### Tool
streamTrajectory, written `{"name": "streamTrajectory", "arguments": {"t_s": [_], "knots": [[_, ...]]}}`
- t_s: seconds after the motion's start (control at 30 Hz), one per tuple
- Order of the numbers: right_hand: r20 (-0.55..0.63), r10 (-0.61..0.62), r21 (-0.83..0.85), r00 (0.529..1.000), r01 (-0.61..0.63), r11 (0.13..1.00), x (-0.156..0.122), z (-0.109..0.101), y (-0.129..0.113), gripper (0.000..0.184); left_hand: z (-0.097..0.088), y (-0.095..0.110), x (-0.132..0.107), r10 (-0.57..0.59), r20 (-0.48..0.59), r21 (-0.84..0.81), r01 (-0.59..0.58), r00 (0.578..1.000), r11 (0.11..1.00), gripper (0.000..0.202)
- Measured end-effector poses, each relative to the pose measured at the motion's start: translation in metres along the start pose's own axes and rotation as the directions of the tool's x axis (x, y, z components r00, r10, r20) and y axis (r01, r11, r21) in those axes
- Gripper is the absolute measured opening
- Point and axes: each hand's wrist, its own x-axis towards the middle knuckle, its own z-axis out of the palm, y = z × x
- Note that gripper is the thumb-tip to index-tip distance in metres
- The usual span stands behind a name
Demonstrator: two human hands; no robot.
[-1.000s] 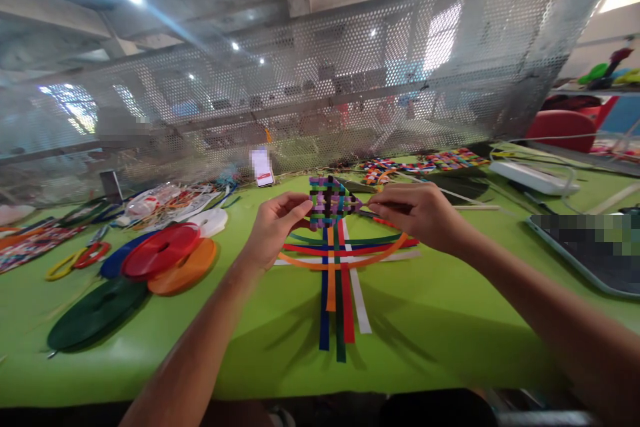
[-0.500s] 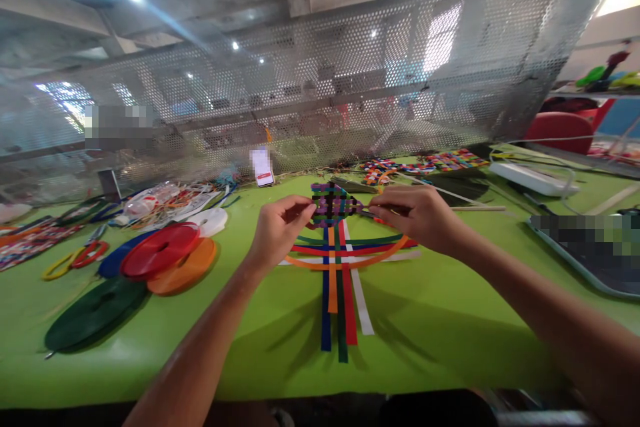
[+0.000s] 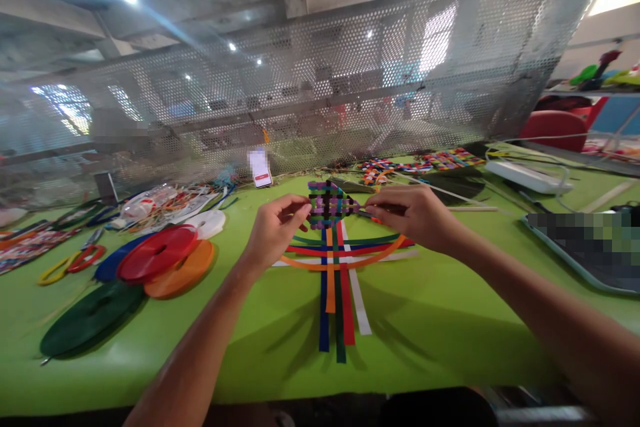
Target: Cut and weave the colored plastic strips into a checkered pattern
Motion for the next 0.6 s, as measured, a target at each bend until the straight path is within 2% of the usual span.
{"name": "streamTrajectory", "arguments": {"t_s": [0.4,0.6], "knots": [[0.003,0.005,0.011,1.0,-0.005,1.0,0.0004,-0.0002,-0.0008,0.023,-0.0007,0.0018,-0.0007,0.058,-0.012,-0.003,-0.059,0.998,0.998,0.014],[0.0,-0.001,0.017,1.0,0.001,1.0,0.0004,0.0003,0.0012,0.022,-0.0008,0.0001,-0.0014,0.116,-0.007,0.094,-0.115,0.993,0.989,0.015]]}}
